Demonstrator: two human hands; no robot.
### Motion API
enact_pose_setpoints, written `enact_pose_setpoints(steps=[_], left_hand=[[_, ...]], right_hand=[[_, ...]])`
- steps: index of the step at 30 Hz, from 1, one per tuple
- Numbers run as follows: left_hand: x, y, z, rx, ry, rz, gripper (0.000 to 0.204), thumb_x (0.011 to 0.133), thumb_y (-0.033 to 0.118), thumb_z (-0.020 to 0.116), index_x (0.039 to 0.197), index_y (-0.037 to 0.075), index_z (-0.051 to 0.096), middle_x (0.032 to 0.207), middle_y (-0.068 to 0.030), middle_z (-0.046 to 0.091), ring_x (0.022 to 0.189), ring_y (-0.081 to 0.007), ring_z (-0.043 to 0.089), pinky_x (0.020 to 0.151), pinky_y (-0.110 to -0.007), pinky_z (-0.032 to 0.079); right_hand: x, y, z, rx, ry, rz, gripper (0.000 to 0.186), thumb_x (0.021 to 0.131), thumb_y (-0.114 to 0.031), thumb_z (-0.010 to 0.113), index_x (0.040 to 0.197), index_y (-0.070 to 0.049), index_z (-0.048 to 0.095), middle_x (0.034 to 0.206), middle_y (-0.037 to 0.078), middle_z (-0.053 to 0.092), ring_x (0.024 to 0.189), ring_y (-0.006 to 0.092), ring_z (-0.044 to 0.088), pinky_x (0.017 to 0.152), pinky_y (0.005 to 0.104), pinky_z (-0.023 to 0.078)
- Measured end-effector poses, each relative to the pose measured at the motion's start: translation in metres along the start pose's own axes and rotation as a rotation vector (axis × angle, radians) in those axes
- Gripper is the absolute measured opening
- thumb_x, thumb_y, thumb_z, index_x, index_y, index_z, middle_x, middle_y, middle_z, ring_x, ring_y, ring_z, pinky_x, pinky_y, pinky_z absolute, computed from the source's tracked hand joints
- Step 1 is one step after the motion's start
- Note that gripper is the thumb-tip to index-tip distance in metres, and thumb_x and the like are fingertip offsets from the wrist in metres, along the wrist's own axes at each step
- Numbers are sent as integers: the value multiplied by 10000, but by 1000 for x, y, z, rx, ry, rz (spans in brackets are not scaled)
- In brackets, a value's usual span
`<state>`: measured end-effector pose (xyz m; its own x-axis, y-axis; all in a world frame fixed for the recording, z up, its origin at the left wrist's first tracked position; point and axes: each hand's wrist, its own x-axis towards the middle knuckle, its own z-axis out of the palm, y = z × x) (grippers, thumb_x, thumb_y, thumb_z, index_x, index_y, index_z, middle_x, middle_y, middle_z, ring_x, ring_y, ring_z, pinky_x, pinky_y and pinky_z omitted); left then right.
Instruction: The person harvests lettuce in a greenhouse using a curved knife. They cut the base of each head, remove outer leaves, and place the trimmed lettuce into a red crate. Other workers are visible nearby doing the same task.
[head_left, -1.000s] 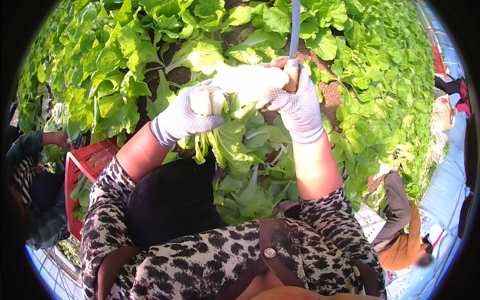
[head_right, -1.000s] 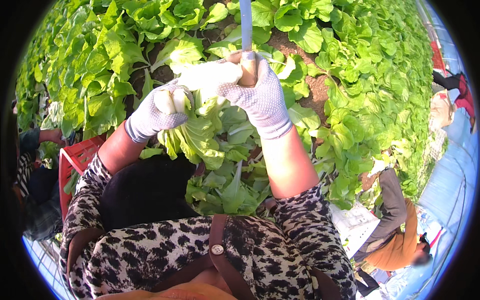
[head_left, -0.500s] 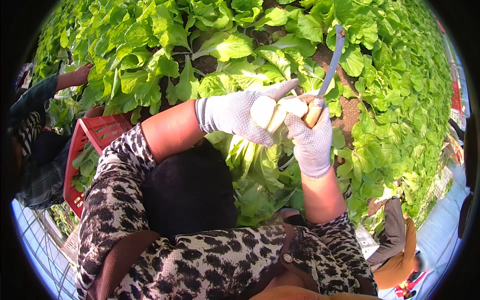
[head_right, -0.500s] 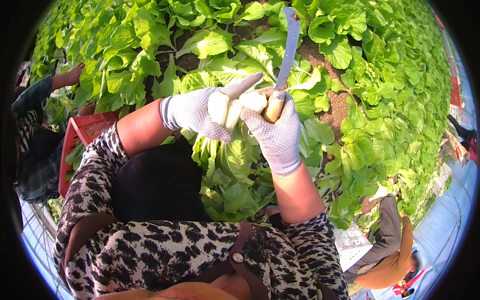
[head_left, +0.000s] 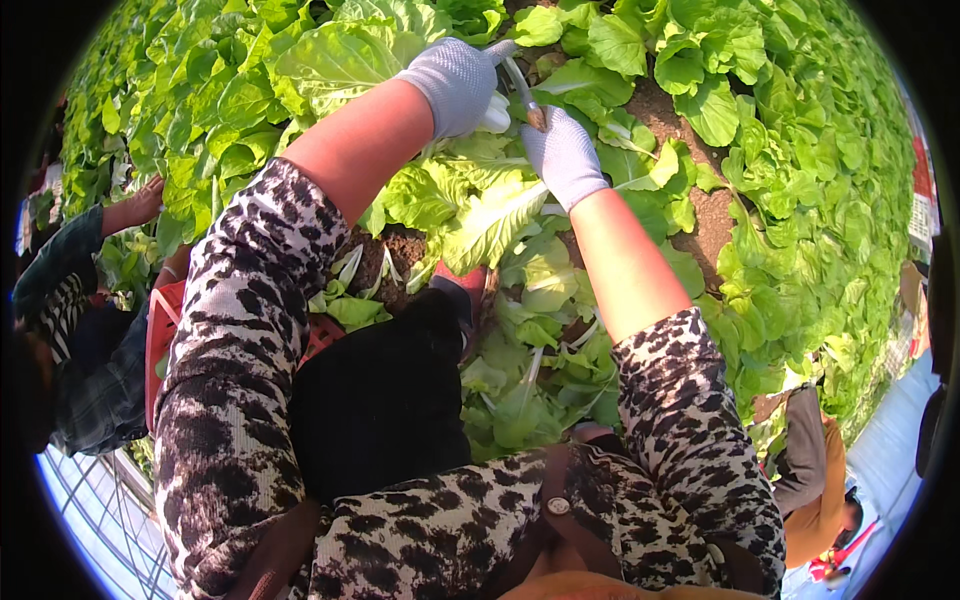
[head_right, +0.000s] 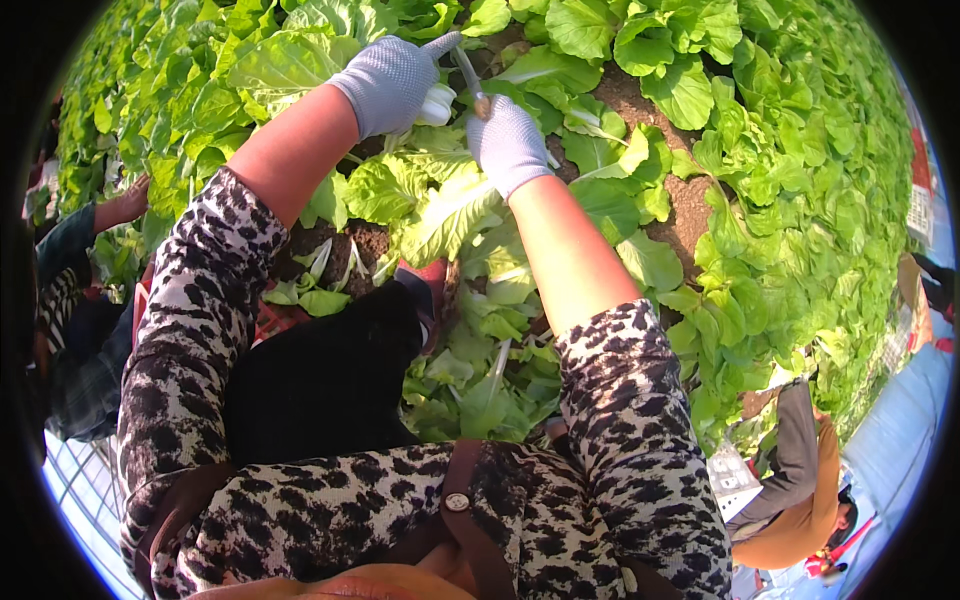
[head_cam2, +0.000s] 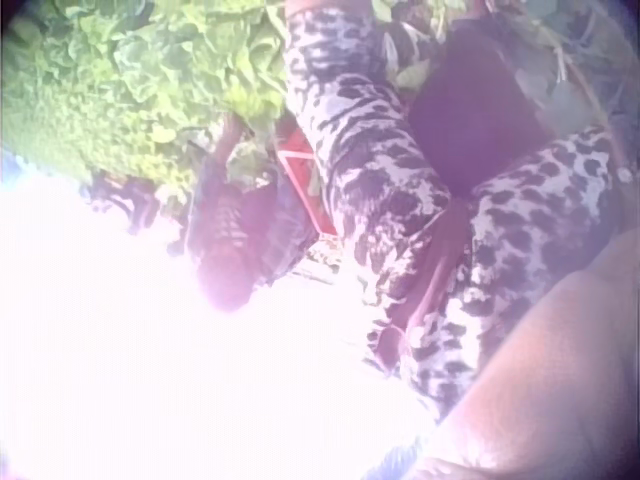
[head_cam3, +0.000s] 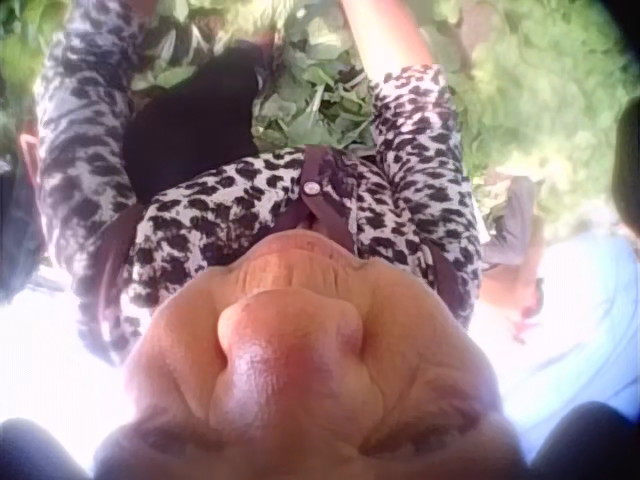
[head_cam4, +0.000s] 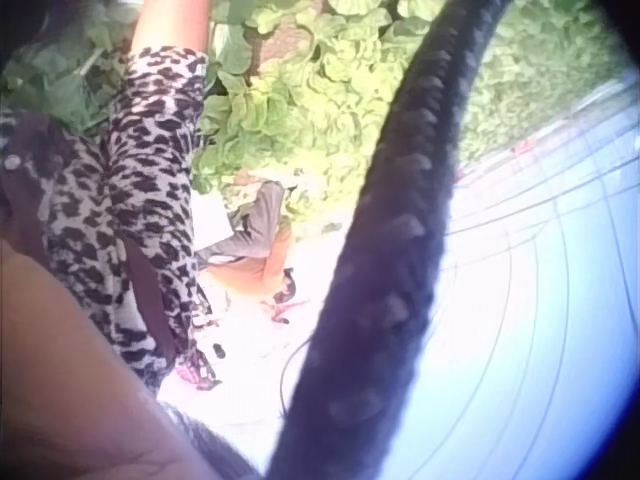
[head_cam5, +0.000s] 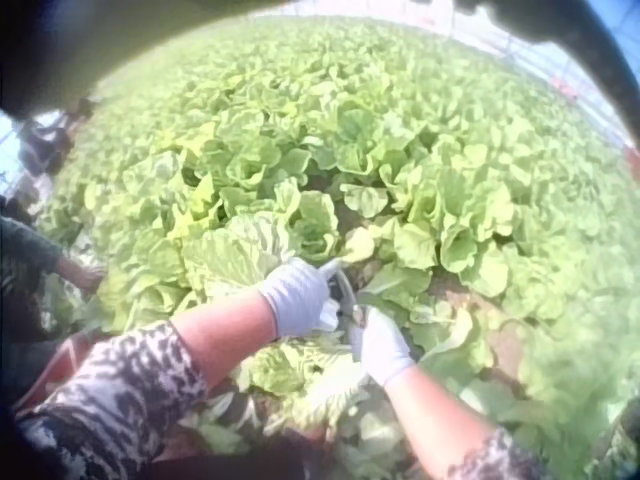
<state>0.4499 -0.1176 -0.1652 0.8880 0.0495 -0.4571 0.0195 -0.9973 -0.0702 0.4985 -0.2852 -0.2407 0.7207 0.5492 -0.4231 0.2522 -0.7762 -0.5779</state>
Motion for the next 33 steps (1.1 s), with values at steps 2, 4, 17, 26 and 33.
enact_pose_setpoints(steps=[2, 4, 17, 26, 33], left_hand=[[38, -9, 7, 62, -66, -112, 1051, 764, 284, 738, 1583, 74, 112, 851, -161, 719, 791, -312, 710, 727, -389, 570], [57, -27, 18, 69, -74, -207, 982, 789, 511, 677, 1582, 168, 211, 965, -165, 737, 869, -294, 722, 777, -394, 582], [42, -61, 81, 148, 9, -180, 653, 857, 556, 656, 1181, -6, 587, 1045, -165, 686, 971, -297, 681, 867, -405, 501], [34, -53, 67, 103, 55, -194, 489, 861, 378, 681, 1146, -9, 591, 1040, -165, 680, 986, -291, 669, 876, -387, 502], [-62, -16, 25, -489, 466, 67, 430, 767, 292, 737, 1111, 40, 673, 1213, -181, 623, 1038, -355, 651, 938, -419, 519]], right_hand=[[26, -5, 4, -23, 4, 48, 388, 989, -337, 436, 1075, -22, 646, 1047, 282, 657, 991, 424, 647, 869, 469, 512], [47, -6, 7, -30, -47, 85, 391, 993, -332, 441, 1082, -10, 644, 1053, 284, 655, 987, 423, 646, 868, 467, 510], [106, -8, 41, -31, -162, 76, 402, 946, -309, 476, 1112, 0, 672, 1108, 256, 670, 1029, 387, 656, 904, 440, 511], [81, 2, 41, -197, -236, -8, 368, 938, -244, 467, 1168, -34, 662, 1145, 234, 666, 1045, 377, 659, 908, 431, 518], [-65, 56, -10, 841, 340, 40, 455, 833, -144, 775, 1185, -13, 519, 791, 26, 537, 651, 95, 574, 552, 238, 488]])
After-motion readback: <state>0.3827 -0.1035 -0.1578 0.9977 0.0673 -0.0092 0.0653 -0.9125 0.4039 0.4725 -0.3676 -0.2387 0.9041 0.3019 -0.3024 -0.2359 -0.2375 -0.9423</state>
